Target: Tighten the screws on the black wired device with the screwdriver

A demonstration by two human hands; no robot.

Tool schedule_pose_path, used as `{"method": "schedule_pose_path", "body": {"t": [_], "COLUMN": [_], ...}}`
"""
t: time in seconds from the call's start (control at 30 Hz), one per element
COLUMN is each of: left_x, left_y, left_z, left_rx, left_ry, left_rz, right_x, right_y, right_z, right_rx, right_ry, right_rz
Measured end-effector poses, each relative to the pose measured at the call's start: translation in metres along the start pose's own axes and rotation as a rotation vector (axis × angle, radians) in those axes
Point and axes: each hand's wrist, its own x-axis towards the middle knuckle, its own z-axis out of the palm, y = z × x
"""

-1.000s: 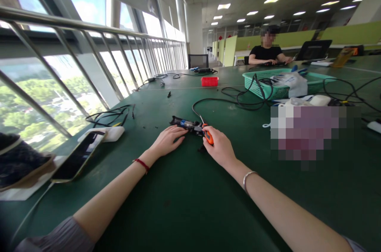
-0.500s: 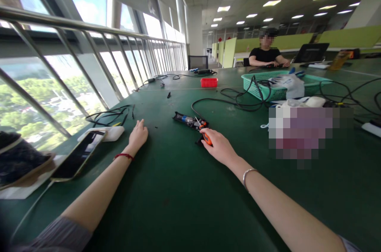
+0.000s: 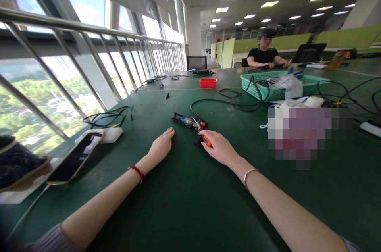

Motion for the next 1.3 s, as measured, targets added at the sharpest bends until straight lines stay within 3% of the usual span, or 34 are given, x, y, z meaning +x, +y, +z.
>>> {"method": "schedule_pose_path", "body": {"t": [0.2,0.37,0.47,0.57,0.9,1.3], "left_x": [-0.006,-0.004,-0.002,-0.001,0.001,0.003], "left_y": [0.013,0.009,0.004,0.000,-0.003,0.001], "left_z": [-0.002,-0.004,-0.003,-0.003,-0.003,-0.002], "left_rx": [-0.085,0.027,0.075,0.067,0.024,0.055], "left_ry": [-0.067,0.016,0.076,0.103,0.124,0.106], "left_rz": [0.211,0.291,0.268,0.225,0.228,0.163], "right_x": [-0.001,0.000,0.001,0.001,-0.002,-0.003], "right_y": [-0.001,0.001,0.007,0.011,-0.002,-0.005], "right_z": [0.004,0.004,0.005,0.007,0.003,-0.005], "right_rx": [-0.002,-0.060,-0.056,-0.052,-0.085,0.101], "right_ry": [0.039,0.268,0.362,0.356,0.349,0.366], "right_rz": [-0.017,0.020,0.102,0.145,0.062,0.144]}}
